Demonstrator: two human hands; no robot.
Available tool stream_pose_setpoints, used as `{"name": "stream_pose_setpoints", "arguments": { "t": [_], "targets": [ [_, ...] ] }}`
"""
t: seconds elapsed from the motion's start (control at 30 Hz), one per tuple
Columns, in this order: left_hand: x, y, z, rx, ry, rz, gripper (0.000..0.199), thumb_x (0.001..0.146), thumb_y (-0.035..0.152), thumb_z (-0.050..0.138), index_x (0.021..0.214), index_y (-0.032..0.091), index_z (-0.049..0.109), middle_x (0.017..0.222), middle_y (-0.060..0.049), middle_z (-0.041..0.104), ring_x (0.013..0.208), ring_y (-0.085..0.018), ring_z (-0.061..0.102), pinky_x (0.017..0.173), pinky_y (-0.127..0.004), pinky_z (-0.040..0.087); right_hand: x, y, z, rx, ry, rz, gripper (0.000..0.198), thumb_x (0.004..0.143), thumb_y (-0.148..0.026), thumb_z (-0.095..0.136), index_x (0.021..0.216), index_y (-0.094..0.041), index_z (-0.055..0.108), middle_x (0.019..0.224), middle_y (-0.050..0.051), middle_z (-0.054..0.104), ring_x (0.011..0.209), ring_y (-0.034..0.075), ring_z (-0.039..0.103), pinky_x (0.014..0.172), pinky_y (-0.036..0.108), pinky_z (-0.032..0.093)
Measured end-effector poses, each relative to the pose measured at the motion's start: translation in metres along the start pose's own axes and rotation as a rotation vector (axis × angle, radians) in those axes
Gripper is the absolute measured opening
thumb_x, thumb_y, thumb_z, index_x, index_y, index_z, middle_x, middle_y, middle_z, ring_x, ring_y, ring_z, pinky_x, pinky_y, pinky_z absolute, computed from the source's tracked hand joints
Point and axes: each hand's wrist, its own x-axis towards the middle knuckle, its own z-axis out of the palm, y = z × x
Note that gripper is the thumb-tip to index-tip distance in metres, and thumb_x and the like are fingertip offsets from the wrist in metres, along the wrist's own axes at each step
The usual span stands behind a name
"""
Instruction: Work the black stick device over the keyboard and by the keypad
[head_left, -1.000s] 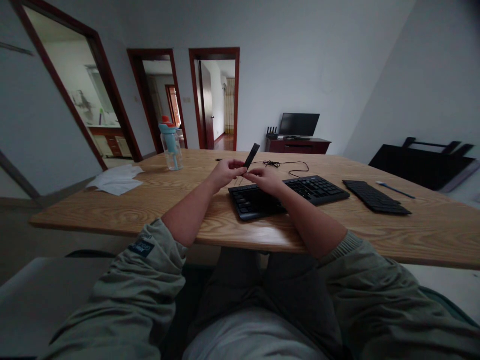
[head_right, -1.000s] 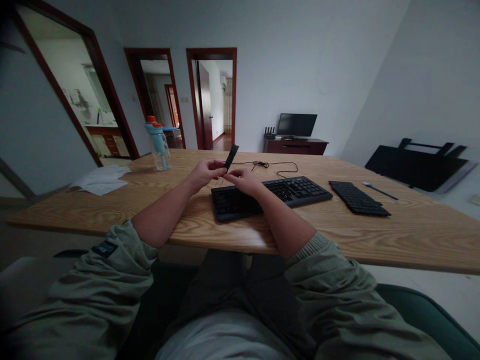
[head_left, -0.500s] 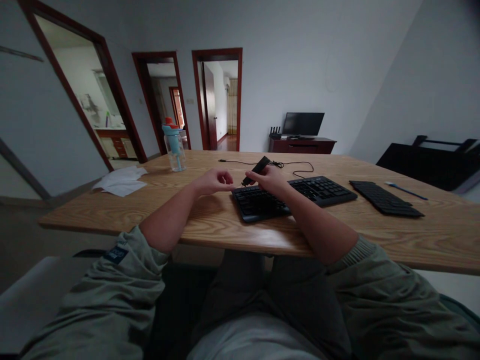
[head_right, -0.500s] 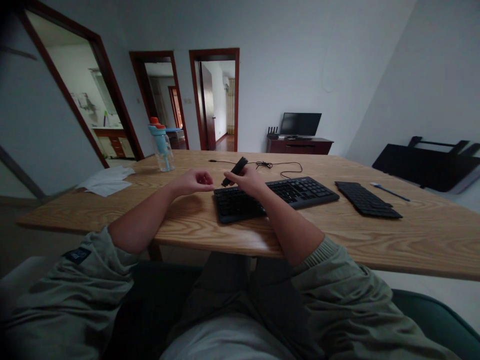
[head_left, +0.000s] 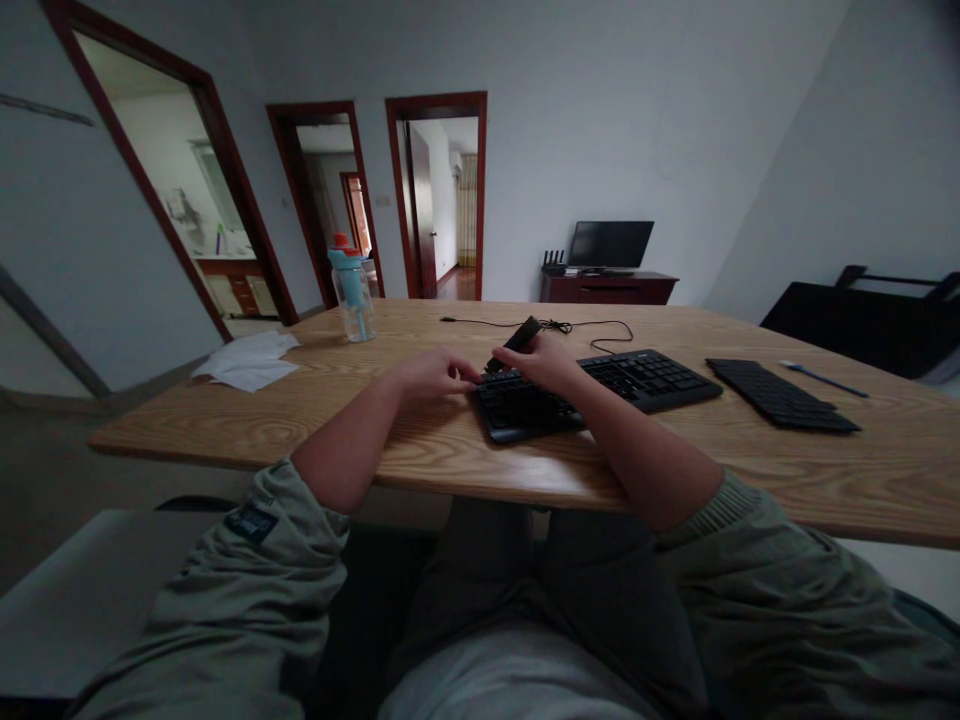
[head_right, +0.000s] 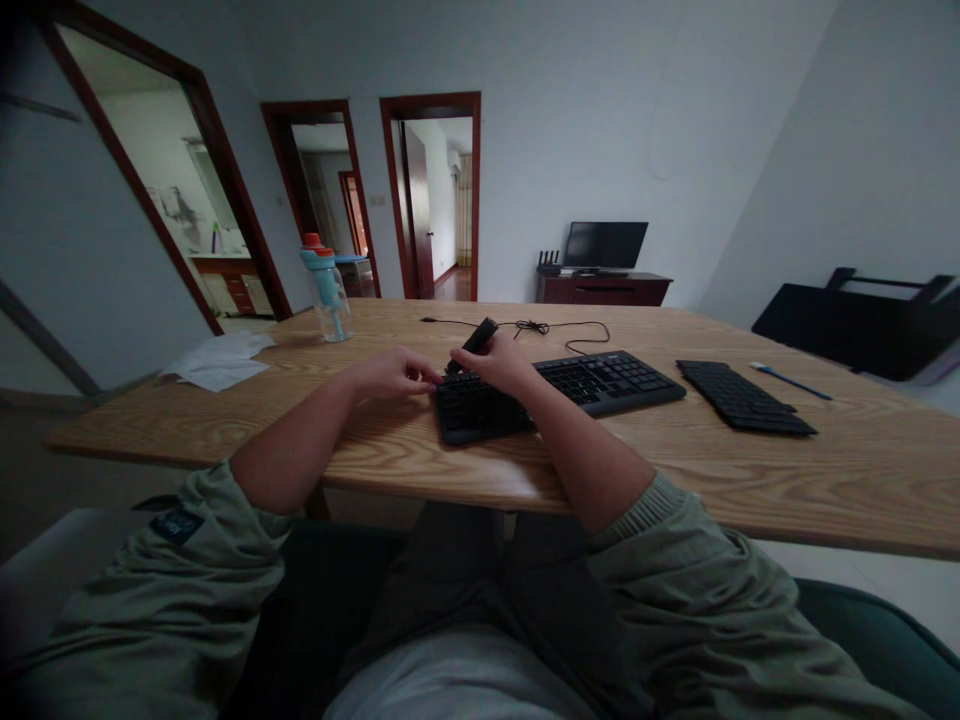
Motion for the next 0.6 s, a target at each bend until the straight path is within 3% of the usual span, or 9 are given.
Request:
{"name": "stream_pose_setpoints", "arguments": {
  "t": [0.13,0.37,0.6],
  "targets": [
    [-0.001,0.001,-0.001,0.046,0.008,0.015,0.031,0.085,0.032,0.062,0.108,0.017,0.077,0.099,-0.006,0.077,0.081,-0.015,0.063,0.072,-0.025,0.044,0.001,0.003,0.000,0.017,0.011,-0.004,0.036,0.077,-0.049,0.067,0.069,-0.014,0.066,0.063,0.005,0.063,0.057,0.014,0.054,0.055,0.026,0.042],
    [0.000,0.002,0.003,0.100,0.030,-0.020,0.027,0.082,0.028,0.063,0.100,0.016,0.079,0.081,-0.004,0.072,0.069,-0.014,0.057,0.062,-0.024,0.039,0.004,0.010,0.002,0.016,-0.009,-0.026,0.034,0.076,-0.047,0.068,0.072,-0.014,0.066,0.063,0.004,0.063,0.057,0.013,0.052,0.054,0.026,0.040],
    [-0.003,0.012,0.005,0.120,0.056,-0.007,0.022,0.080,0.023,0.062,0.094,0.016,0.077,0.079,-0.001,0.069,0.070,-0.013,0.056,0.064,-0.023,0.040,0.003,0.009,0.000,-0.021,-0.028,-0.039,0.031,0.079,-0.044,0.067,0.073,-0.013,0.066,0.064,0.004,0.062,0.055,0.013,0.050,0.052,0.026,0.038]
  ]
}}
